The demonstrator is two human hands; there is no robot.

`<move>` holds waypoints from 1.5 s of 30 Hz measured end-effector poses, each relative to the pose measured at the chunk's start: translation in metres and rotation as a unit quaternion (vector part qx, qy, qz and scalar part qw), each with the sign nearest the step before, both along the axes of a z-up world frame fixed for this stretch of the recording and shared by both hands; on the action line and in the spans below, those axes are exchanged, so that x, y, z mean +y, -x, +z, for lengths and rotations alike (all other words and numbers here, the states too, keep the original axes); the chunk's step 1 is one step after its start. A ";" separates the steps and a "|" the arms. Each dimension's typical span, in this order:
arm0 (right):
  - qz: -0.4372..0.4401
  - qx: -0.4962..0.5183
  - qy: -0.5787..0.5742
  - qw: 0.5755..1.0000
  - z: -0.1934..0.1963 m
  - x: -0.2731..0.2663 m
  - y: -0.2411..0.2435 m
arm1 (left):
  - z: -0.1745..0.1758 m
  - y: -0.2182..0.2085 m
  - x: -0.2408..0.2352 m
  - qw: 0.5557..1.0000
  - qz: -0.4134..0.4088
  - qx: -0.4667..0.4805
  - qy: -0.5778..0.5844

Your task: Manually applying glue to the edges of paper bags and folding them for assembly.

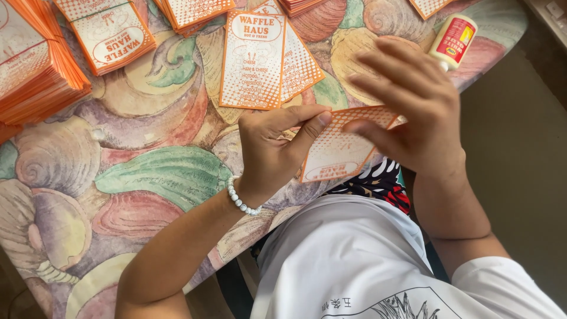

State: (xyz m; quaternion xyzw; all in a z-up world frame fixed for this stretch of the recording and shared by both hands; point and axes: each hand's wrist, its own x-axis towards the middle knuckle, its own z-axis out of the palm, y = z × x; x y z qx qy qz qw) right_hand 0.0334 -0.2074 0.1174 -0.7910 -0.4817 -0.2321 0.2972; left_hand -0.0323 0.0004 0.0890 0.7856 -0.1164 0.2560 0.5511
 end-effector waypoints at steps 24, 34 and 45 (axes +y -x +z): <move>-0.054 0.487 -0.202 0.848 -0.047 -0.046 0.007 | -0.038 -0.032 0.027 0.909 -0.067 0.172 0.374; -0.023 0.400 -0.259 0.879 -0.072 -0.041 -0.010 | -0.031 -0.032 0.019 0.963 -0.086 0.160 0.197; -0.096 0.359 -0.327 0.869 -0.085 -0.044 -0.024 | -0.035 -0.036 0.023 0.979 -0.034 0.164 0.114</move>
